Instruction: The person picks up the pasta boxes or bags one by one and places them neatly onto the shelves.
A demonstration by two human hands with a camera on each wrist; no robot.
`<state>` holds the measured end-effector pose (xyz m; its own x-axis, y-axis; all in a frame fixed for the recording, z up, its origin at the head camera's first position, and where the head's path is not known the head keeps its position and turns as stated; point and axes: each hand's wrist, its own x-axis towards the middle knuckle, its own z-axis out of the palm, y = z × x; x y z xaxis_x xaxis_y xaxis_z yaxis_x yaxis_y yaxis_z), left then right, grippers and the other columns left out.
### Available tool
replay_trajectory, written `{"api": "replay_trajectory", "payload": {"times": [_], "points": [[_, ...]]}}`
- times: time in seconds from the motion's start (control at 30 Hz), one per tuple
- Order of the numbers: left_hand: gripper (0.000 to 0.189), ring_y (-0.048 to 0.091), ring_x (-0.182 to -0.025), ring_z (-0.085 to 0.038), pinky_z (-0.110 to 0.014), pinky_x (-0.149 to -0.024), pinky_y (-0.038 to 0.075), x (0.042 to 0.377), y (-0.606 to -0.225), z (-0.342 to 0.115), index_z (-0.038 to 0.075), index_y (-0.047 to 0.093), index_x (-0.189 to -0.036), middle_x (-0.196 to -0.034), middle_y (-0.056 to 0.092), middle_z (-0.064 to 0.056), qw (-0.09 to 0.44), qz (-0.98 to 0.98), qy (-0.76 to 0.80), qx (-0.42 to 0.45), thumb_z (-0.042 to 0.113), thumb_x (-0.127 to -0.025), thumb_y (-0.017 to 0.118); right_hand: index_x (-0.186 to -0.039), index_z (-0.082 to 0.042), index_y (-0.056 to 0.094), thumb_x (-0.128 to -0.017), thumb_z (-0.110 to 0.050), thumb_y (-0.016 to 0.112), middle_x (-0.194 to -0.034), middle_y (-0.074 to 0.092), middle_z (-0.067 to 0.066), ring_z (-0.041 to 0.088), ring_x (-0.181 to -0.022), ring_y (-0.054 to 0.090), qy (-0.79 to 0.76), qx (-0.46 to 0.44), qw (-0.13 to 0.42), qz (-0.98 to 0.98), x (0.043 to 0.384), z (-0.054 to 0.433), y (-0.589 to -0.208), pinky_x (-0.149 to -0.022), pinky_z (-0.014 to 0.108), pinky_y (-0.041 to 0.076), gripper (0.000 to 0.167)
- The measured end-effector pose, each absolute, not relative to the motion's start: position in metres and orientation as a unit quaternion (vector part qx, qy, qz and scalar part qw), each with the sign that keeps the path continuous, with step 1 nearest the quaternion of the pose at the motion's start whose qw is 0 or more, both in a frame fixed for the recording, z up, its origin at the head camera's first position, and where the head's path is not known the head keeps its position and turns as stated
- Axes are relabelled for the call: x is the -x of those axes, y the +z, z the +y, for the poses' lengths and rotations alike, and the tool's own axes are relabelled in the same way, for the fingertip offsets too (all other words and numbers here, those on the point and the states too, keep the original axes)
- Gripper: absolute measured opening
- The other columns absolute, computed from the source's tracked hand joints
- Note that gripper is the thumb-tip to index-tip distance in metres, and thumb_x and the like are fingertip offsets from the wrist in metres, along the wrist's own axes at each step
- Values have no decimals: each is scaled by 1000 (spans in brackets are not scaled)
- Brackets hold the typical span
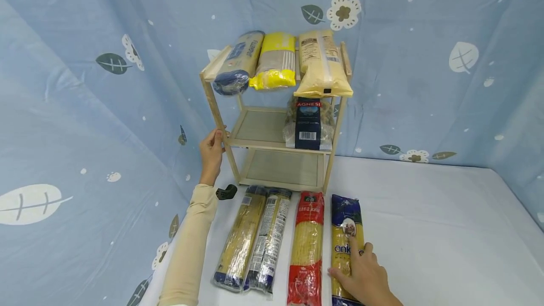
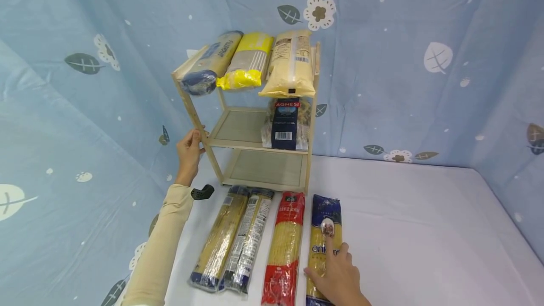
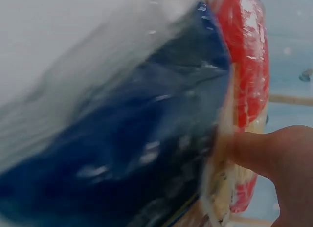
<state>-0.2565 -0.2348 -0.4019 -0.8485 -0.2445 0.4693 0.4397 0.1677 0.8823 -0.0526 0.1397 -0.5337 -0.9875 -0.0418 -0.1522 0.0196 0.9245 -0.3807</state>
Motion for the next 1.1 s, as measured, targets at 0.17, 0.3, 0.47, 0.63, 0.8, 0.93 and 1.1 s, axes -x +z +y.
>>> {"api": "replay_trajectory", "payload": {"times": [0.17, 0.3, 0.47, 0.63, 0.8, 0.93, 1.1], "points": [[31, 59, -94, -30, -48, -73, 54, 254, -401, -237, 2, 66, -116, -106, 62, -26, 277, -718, -635, 68, 19, -101, 45, -146, 1, 22, -64, -61, 77, -99, 36, 38, 25, -53, 48, -237, -9, 82, 968, 57, 135, -538, -37, 32, 41, 117], [32, 58, -98, -33, -50, -76, 53, 253, -399, -238, 1, 66, -117, -109, 61, -27, 271, -719, -637, 66, 19, -101, 45, -148, -1, 15, -64, -49, 82, -94, 40, 35, 26, -53, 50, -284, -35, 114, 951, 59, 135, -536, -42, 35, 45, 118], [32, 57, -96, -37, -51, -75, 53, 254, -398, -240, 0, 65, -117, -107, 61, -29, 275, -722, -632, 68, 20, -102, 45, -146, -2, 20, -65, -35, 84, -90, 46, 26, 26, -62, 53, -322, -57, 131, 936, 62, 135, -531, -48, 37, 48, 107], [33, 58, -97, -37, -53, -78, 52, 254, -400, -238, 0, 64, -119, -107, 61, -29, 271, -722, -633, 72, 21, -101, 46, -136, -7, 35, -66, -21, 82, -93, 48, 21, 26, -67, 52, -356, -54, 119, 925, 62, 138, -527, -49, 34, 48, 86], [32, 57, -99, -37, -55, -81, 51, 255, -402, -237, 1, 65, -118, -107, 60, -29, 269, -716, -640, 75, 20, -101, 46, -134, -9, 39, -66, -14, 79, -96, 49, 18, 24, -71, 52, -380, -49, 97, 919, 57, 142, -523, -49, 32, 48, 79], [32, 57, -99, -37, -55, -81, 51, 255, -402, -236, 1, 65, -117, -106, 60, -28, 273, -715, -639, 78, 20, -101, 46, -132, -10, 43, -69, -13, 77, -101, 53, 18, 23, -73, 49, -390, -44, 74, 917, 52, 143, -518, -51, 31, 44, 72], [33, 58, -96, -34, -57, -77, 51, 257, -402, -236, 0, 66, -116, -106, 62, -27, 269, -717, -639, 76, 22, -101, 46, -133, -10, 44, -72, -13, 76, -110, 55, 18, 22, -81, 52, -402, -32, 52, 914, 47, 141, -506, -56, 31, 45, 69]]}}
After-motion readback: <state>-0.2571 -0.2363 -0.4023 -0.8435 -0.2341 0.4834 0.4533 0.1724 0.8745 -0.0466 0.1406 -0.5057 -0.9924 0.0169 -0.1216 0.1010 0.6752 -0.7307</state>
